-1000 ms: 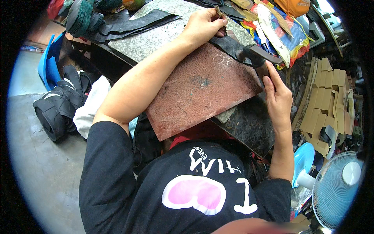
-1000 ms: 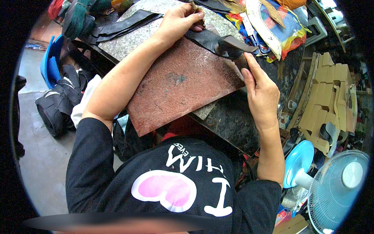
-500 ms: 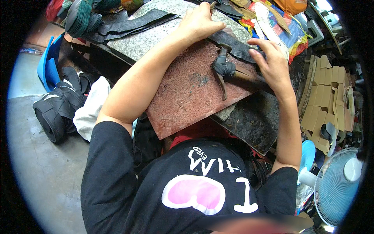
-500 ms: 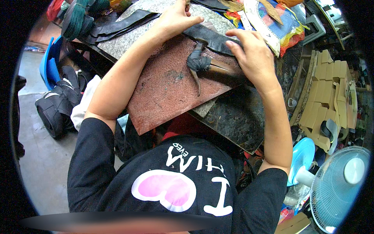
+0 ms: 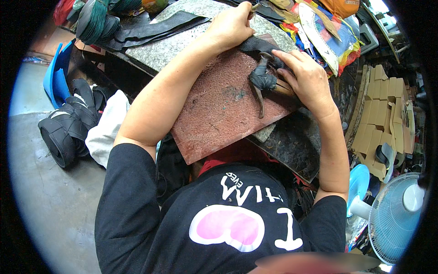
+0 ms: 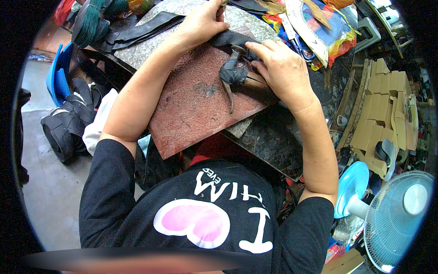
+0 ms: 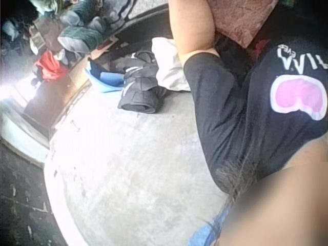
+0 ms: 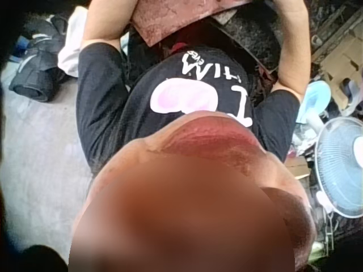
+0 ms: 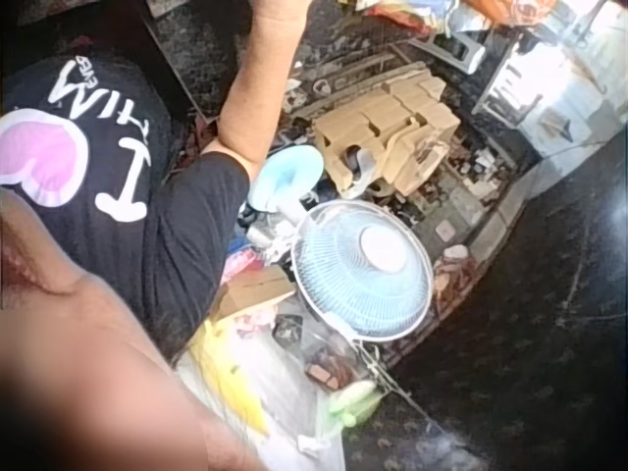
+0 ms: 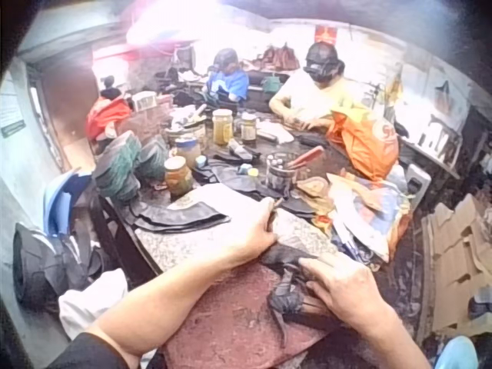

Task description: The person repeatedly hammers a small metal tool into a black strap laid on a reddish work surface, then lifts and repositions the strap to continue hammering along its length. The person handles the strap and tool throughout, occasionally adjusting the strap's position on the work surface.

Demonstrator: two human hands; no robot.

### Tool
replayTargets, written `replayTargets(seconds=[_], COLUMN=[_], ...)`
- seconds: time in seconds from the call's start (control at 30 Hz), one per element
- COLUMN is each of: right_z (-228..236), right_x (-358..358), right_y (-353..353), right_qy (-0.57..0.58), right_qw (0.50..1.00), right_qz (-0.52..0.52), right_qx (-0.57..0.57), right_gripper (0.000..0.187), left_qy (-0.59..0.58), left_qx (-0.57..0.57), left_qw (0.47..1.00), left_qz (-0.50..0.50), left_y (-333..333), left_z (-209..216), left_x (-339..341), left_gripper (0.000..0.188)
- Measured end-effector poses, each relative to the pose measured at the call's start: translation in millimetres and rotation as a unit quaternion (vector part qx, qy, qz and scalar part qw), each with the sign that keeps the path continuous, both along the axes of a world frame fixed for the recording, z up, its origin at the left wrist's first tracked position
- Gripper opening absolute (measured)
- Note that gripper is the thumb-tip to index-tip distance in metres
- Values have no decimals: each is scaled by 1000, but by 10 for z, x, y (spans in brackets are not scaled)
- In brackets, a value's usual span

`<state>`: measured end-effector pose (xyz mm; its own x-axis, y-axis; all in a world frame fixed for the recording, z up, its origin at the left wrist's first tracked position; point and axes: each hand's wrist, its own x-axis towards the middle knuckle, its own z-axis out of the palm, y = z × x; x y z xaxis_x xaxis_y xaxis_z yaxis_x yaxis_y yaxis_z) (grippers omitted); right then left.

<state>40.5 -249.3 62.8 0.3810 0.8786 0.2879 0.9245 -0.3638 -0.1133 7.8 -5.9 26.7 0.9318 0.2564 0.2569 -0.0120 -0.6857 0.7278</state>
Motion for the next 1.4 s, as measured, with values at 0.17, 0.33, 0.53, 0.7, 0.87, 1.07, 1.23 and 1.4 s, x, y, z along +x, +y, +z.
replayTargets(seconds=[0.17, 0.33, 0.53, 0.7, 0.87, 1.07, 1.23, 1.4], right_z=[15, 22, -10, 0, 57, 44, 160, 273], right_x=[-8, -2, 7, -2, 0, 9, -104, -322], right_y=[30, 38, 25, 71, 58, 65, -11, -326], right_qy=[7, -19, -26, -44, -11, -14, -18, 70], right_qw=[999, 999, 999, 999, 999, 998, 1000, 995], right_qz=[-12, -5, 14, 18, 25, 23, 19, -29], right_qx=[-37, -37, -29, 11, -42, -50, 5, -68], right_gripper=[37, 35, 37, 34, 40, 39, 35, 37], left_qy=[-9, 42, -96, -142, -81, -155, -155, -130], left_qx=[12, -6, 153, 222, 185, 205, 219, 212], left_qw=[999, 999, 984, 965, 979, 964, 962, 967], left_qz=[-38, -8, 9, 9, 38, 61, 56, 51], left_y=[-12, 25, -79, -117, -158, -185, -171, -161], left_z=[39, 96, 116, 76, 52, 34, -19, -7], left_x=[-29, -42, -35, -37, -41, -29, -1, -8], left_gripper=[46, 44, 30, 27, 26, 24, 24, 26])
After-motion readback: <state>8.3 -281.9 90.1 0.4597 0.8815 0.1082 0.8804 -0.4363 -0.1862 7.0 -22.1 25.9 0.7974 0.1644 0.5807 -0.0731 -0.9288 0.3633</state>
